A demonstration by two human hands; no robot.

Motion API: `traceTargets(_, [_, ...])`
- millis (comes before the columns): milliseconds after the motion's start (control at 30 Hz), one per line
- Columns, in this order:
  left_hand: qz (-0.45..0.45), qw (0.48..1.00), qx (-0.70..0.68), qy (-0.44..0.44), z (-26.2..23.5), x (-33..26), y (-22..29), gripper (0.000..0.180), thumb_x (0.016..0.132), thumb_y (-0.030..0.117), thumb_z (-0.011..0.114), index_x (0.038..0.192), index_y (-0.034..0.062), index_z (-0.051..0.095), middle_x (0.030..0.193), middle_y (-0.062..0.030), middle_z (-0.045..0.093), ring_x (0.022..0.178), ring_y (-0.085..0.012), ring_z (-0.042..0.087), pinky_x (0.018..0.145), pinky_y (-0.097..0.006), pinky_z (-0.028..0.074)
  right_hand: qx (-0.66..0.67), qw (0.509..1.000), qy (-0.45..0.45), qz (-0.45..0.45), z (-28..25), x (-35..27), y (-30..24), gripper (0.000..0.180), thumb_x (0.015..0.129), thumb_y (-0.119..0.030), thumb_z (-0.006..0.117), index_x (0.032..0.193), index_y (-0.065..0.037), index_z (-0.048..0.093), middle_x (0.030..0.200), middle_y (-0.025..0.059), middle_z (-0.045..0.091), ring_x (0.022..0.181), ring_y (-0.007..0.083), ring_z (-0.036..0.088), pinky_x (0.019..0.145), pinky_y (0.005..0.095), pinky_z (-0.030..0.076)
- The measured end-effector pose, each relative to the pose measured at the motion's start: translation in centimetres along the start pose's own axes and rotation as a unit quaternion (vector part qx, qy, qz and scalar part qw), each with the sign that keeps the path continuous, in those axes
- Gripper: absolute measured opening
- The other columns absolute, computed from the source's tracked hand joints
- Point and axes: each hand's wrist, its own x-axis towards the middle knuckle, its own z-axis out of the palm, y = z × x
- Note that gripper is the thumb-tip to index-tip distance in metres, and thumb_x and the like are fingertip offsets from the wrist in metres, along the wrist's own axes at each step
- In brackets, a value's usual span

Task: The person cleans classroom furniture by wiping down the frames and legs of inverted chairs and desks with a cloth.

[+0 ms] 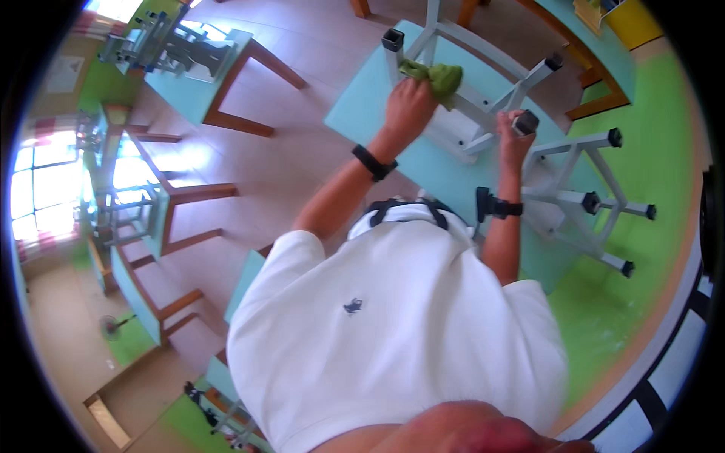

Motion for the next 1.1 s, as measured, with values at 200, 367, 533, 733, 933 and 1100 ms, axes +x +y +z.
traceTargets(200, [0.04,0.995,0.089,-0.033,0.6,0.4,3.9,0.029,0.076,0.014,0.062,0.098,-0.0019,0.054,0.091,-0.0209,0.061,0.091,-0.0359,0.063,0.08,-0.041,0.053,0.011,1.0,-0.016,0.014,0.0,-0.2,0.1,0.018,0.081,-0.004,0.072,0.078,-0.007,0.055,0.07,-0.0028,0.055,0.058,0.0045,0.05,0.053,0.0208,0.04])
traceTargets(367, [0.091,0.995,0.016,-0.049,3.2,-2.0,8.8,0.036,0.071,0.015,0.066,0.1,-0.0016,0.053,0.1,-0.0199,0.057,0.107,-0.0355,0.057,0.076,-0.041,0.055,0.013,0.999,0.013,-0.039,0.5,0.1,1.2,0.018,0.081,-0.009,0.074,0.072,-0.005,0.058,0.065,-0.0032,0.056,0.057,0.0032,0.049,0.051,0.0207,0.039])
traceTargets(533, [0.06,0.995,-0.054,-0.06,1.2,-3.3,6.0,0.041,0.064,0.011,0.07,0.102,0.0023,0.057,0.1,-0.0159,0.055,0.107,-0.0331,0.055,0.073,-0.041,0.053,-0.046,0.998,-0.021,-0.029,0.4,0.1,-0.1,0.026,0.082,-0.017,0.076,0.066,-0.006,0.059,0.057,-0.0048,0.054,0.053,0.003,0.049,0.051,0.02,0.038])
traceTargets(733, [-0.044,0.997,0.03,-0.053,0.1,-2.9,0.5,0.033,0.067,0.005,0.063,0.099,0.0014,0.06,0.107,-0.0161,0.052,0.098,-0.0335,0.057,0.069,-0.043,0.049,-0.039,0.998,-0.037,-0.023,-0.3,0.0,0.5,0.031,0.083,-0.022,0.075,0.064,-0.005,0.059,0.055,-0.004,0.055,0.052,0.004,0.049,0.051,0.0224,0.039])
traceTargets(933, [-0.03,0.999,0.001,0.045,0.9,-2.8,0.4,0.041,0.065,0.003,0.068,0.104,-0.0023,0.057,0.109,-0.0203,0.05,0.099,-0.039,0.054,0.076,-0.047,0.048,-0.053,0.998,-0.017,-0.028,0.3,-0.1,0.7,0.031,0.083,-0.024,0.075,0.065,-0.004,0.059,0.057,-0.0031,0.056,0.055,0.005,0.05,0.053,0.0236,0.04])
traceTargets(1100, [0.058,0.996,-0.069,-0.022,3.1,-4.1,5.6,0.033,0.063,0.006,0.065,0.095,0.0013,0.062,0.102,-0.0191,0.05,0.099,-0.0381,0.053,0.084,-0.045,0.047,-0.034,0.999,-0.014,-0.032,0.3,0.2,1.5,0.031,0.082,-0.024,0.076,0.066,-0.003,0.06,0.058,-0.0022,0.057,0.056,0.0056,0.052,0.054,0.0251,0.041])
